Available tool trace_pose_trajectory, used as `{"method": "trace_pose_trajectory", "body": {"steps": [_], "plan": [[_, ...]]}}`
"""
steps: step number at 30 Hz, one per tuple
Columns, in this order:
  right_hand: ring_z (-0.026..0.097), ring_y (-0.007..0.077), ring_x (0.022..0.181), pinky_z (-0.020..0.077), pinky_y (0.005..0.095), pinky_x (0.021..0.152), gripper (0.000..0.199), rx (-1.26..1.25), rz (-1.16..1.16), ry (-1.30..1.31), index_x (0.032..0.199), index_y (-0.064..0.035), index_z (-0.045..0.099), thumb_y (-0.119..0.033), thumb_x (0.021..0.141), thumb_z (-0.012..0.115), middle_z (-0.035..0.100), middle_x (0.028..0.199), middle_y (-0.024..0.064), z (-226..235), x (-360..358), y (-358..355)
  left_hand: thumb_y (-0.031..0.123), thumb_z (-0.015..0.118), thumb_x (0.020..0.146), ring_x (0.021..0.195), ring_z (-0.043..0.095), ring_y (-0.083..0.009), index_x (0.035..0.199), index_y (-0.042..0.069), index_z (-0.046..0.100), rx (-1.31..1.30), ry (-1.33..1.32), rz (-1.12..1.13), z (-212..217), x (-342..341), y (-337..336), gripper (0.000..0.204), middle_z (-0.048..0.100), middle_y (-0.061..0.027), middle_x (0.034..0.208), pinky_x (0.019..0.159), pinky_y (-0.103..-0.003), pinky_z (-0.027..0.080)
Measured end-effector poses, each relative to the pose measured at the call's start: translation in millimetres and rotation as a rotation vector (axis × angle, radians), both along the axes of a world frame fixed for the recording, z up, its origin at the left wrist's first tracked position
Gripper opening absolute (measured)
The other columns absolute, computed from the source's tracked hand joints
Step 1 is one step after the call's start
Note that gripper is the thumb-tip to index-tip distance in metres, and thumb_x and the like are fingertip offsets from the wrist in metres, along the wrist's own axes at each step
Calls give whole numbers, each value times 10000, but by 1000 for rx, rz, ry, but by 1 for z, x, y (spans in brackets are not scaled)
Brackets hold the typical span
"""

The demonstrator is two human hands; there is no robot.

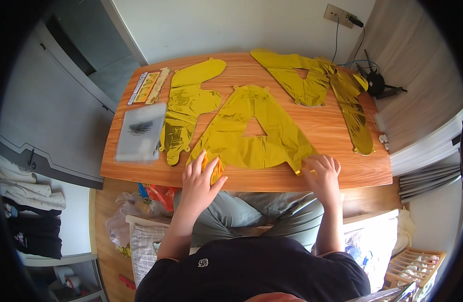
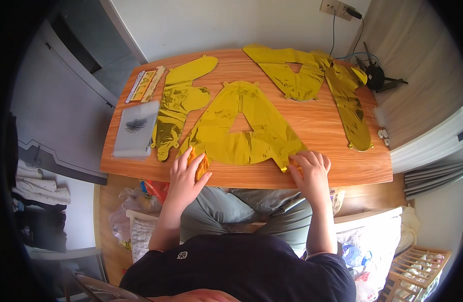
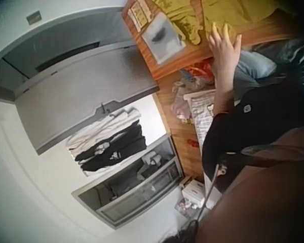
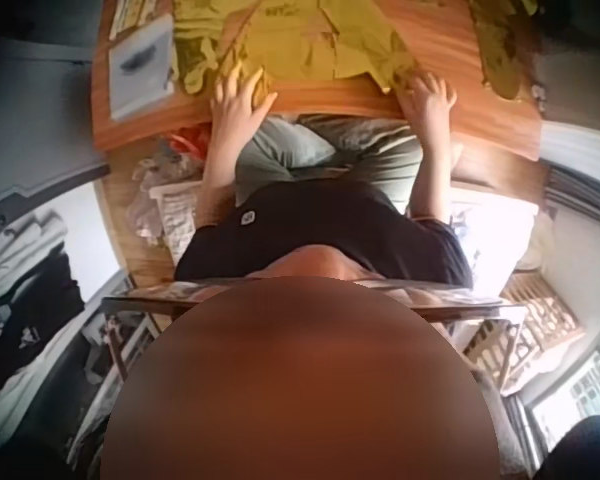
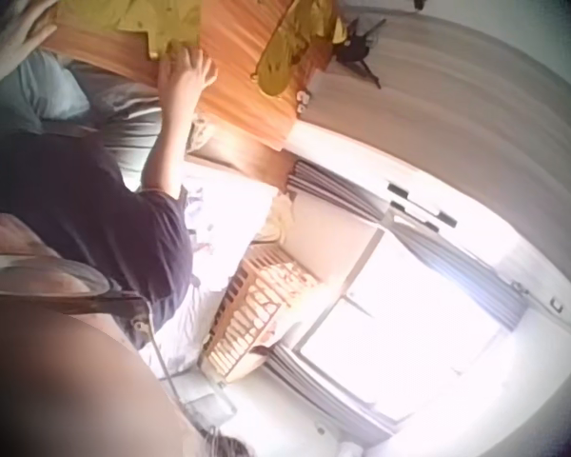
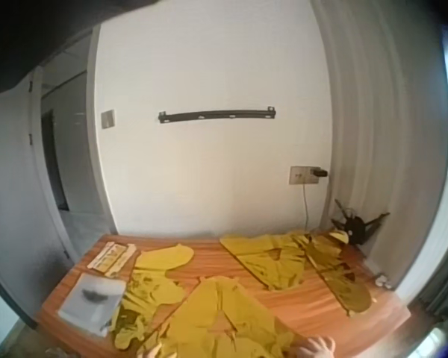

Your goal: The person is folding gold-colored foil packaging items at a desk.

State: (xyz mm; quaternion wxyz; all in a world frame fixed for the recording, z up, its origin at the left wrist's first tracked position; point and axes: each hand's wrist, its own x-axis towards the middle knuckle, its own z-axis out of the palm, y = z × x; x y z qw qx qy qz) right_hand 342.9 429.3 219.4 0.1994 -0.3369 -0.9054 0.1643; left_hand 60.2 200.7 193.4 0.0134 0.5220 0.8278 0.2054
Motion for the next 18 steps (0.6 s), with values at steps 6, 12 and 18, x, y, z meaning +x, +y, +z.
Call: {"method": "trace_pose_trajectory", "body": {"steps": [6, 12, 18], "plan": [[497, 306, 1367, 227, 518, 1219, 458, 180, -32, 29, 1325, -56, 632, -214, 904, 722, 651, 1312, 123, -18, -16, 8, 428, 698, 940, 1426, 381, -389, 1453, 140, 558, 19, 29, 35, -11, -7, 6, 604, 391, -173, 1583, 1151, -541, 298], [530, 302, 1342, 247, 545, 1231, 510, 138, -58, 4, 1313, -76, 634, -216, 842, 769, 666, 1285, 122, -17, -23, 0, 457, 662, 962, 1459, 365, -361, 1496, 161, 520, -12, 25, -39, -13, -13, 2, 627, 410, -166, 1587, 1169, -560, 260], [583, 283, 1280, 208, 566, 1242, 440, 495, -160, 135, 1202, -113, 687, -40, 769, 660, 691, 1231, 57, -13, -21, -7, 474, 635, 980, 1477, 357, -345, 1510, 191, 506, 4, 110, -73, -22, -14, -2, 615, 407, -147, 1594, 1183, -621, 217]]}}
